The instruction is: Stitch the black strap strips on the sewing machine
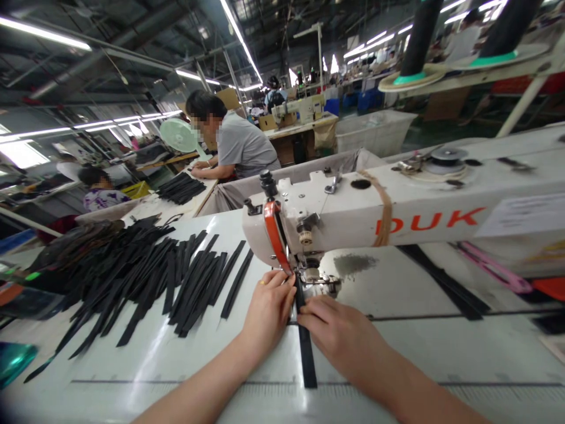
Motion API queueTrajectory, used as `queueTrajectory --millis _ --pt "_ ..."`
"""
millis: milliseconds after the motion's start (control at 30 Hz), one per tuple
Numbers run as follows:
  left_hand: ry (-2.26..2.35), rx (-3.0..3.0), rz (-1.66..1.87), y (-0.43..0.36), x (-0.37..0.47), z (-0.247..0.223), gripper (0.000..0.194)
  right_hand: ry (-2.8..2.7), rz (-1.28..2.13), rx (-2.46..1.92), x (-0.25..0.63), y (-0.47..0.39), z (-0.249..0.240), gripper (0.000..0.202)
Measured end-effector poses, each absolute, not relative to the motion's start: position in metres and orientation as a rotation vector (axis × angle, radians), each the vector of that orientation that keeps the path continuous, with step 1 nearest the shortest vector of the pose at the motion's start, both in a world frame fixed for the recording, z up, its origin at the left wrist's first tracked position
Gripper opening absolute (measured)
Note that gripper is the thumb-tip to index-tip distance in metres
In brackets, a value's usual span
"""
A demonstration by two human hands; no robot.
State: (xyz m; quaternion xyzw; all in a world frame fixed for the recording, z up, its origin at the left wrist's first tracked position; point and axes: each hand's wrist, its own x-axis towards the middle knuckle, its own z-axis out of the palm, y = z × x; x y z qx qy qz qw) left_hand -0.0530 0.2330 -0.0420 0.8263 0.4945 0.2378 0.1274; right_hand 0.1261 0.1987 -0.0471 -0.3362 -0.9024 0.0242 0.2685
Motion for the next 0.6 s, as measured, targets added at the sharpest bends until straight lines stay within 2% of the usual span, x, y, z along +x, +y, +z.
queueTrajectory --millis 167,400,600 --pt "1.442 2.38 0.7 0.234 -0.053 -0.043 0.019 -2.416 0.035 -0.909 0.125 0.205 -0.045 0.026" --pt "1.415 2.361 0.755 0.232 -0.055 -0.044 0.021 -2.378 0.376 -0.819 0.133 0.198 -0.035 0.021" --pt "1.418 2.345 0.727 0.232 -0.054 -0.042 0.02 -2.361 0.288 -0.857 0.135 0.205 -0.044 0.023"
